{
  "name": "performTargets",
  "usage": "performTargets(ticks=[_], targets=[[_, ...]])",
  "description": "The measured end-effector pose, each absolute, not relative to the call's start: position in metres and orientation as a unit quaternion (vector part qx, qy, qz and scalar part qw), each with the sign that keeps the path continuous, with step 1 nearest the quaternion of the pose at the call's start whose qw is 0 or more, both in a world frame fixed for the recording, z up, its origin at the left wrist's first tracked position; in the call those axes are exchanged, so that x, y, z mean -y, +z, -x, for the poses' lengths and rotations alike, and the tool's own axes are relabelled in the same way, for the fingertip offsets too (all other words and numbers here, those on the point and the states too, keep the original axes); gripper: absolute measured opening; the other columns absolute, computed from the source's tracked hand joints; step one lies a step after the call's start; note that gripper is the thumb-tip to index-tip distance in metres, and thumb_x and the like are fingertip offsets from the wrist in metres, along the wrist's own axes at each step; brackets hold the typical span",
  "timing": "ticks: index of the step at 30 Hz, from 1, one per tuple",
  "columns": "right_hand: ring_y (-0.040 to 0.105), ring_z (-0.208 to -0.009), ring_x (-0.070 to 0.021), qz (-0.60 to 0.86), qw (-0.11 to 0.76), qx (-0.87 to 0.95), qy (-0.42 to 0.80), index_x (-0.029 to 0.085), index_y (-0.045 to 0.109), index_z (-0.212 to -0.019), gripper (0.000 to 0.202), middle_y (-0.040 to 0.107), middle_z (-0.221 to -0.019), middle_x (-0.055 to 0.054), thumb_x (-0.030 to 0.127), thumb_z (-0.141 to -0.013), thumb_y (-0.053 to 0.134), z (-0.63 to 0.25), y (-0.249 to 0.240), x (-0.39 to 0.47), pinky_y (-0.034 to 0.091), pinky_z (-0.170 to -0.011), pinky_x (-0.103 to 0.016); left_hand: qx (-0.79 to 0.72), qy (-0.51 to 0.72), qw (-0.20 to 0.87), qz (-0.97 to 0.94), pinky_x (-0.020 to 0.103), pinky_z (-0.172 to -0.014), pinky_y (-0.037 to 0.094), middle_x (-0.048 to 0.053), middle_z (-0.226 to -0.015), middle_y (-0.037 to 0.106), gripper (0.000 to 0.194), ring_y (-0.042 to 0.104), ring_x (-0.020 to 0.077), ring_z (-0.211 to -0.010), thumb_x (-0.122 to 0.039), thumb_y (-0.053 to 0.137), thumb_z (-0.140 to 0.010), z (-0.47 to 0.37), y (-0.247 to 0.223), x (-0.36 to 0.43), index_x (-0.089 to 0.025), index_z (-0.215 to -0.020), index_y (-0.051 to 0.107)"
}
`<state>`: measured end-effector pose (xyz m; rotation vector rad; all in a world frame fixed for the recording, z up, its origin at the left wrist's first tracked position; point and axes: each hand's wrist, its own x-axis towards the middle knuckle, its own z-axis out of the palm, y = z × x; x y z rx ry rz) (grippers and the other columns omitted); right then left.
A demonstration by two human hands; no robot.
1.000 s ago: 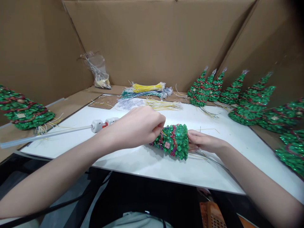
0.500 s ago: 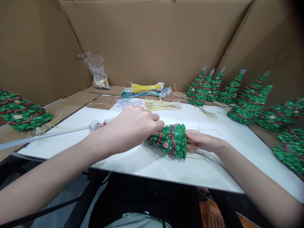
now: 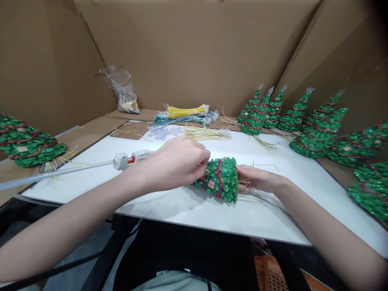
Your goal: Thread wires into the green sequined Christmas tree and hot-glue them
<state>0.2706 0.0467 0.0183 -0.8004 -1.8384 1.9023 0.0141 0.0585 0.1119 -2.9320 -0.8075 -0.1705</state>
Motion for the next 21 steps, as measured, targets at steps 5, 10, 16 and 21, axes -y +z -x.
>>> performTargets(ticks=[5,10,16,21], targets=[[0.026,-0.048,-0.0072,0.254,0.206,0.643,0.693,0.018,0.044,-0.069,0.049,0.038,-0.056,0.005,0.06,-0.093,0.047,-0.275,0.01,-0.051,0.016,-0.045,-0.026,0.299,-0.062,-0.063,0.95,0.027,-0.059,0.031,0.0,-0.07,0.065,0.016,0.055,0.0142,-0.064,-0.024,0.053,-0.086,-0.016,0.111,-0.064,-0.019,-0.076,0.066],[0.025,-0.048,-0.0066,0.255,0.212,0.624,0.707,0.018,0.042,-0.07,0.047,0.035,-0.058,0.006,0.059,-0.091,0.052,-0.276,0.007,-0.05,0.015,-0.043,-0.025,0.296,-0.062,-0.097,0.948,0.026,-0.055,0.029,-0.002,-0.064,0.062,0.013,0.05,0.0116,-0.058,-0.019,0.055,-0.081,-0.019,0.108,-0.064,-0.017,-0.072,0.064],[0.026,-0.049,-0.0066,0.257,0.199,0.626,0.709,0.017,0.043,-0.07,0.048,0.037,-0.06,0.005,0.059,-0.092,0.05,-0.276,0.011,-0.05,0.015,-0.043,-0.026,0.293,-0.064,-0.073,0.951,0.026,-0.054,0.027,-0.002,-0.06,0.058,0.017,0.045,0.0102,-0.054,-0.02,0.056,-0.082,-0.025,0.106,-0.063,-0.016,-0.066,0.059],[0.025,-0.048,-0.0073,0.287,0.192,0.625,0.7,0.018,0.043,-0.069,0.051,0.039,-0.058,0.005,0.065,-0.088,0.05,-0.275,0.017,-0.047,0.015,-0.044,-0.027,0.291,-0.056,-0.078,0.952,0.026,-0.057,0.03,-0.001,-0.067,0.064,0.014,0.052,0.0121,-0.061,-0.019,0.055,-0.083,-0.021,0.108,-0.067,-0.018,-0.073,0.066]])
